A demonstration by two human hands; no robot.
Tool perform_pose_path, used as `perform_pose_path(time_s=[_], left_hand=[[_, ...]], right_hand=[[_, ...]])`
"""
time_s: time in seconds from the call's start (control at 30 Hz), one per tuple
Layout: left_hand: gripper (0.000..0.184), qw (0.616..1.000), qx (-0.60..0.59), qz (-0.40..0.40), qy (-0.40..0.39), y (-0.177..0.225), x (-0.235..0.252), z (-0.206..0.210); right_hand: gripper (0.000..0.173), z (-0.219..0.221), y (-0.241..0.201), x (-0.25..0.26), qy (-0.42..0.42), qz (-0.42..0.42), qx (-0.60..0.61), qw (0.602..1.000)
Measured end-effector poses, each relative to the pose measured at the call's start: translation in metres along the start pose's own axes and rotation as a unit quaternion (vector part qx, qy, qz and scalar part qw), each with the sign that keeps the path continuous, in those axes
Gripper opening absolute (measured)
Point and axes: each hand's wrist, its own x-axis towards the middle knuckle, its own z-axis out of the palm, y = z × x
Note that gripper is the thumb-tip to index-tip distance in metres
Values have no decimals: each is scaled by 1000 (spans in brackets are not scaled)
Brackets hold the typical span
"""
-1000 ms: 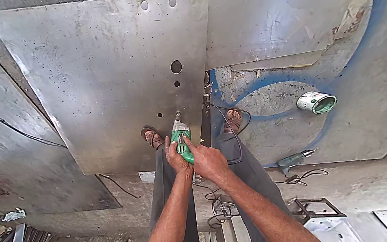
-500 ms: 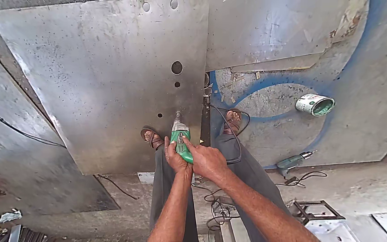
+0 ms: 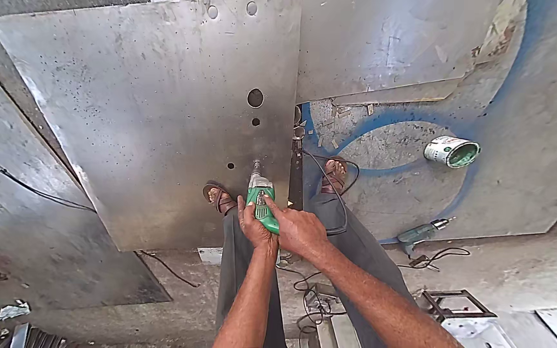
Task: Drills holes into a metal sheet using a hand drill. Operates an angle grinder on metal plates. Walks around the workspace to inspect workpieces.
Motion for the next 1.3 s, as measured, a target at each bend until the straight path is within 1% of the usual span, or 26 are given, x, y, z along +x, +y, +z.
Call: perform_pose_path(time_s=[0.2, 0.33, 0.6, 0.73, 0.93, 1.1, 1.3], left_hand=[[55, 1000, -6, -1, 0, -1, 0, 0], [55, 1000, -8, 0, -1, 0, 0, 0], [55, 1000, 2, -5, 14, 4, 3, 3], [60, 1000, 11, 5, 11, 5, 4, 5], [60, 1000, 6, 3, 25, 4, 4, 6], [62, 1000, 7, 1, 24, 4, 5, 4], [62, 1000, 8, 6, 29, 2, 5, 5]], right_hand=[[97, 0, 0, 0, 4, -4, -9, 1000], [99, -2, -1, 1, -1, -8, -10, 1000], [100, -2, -3, 1, -4, 11, 2, 1000], [103, -3, -3, 2, -6, 16, 9, 1000], [103, -6, -2, 3, -6, 4, -1, 1000], [99, -7, -4, 4, -5, 2, -6, 1000], [103, -9, -3, 3, -7, 2, -8, 1000]])
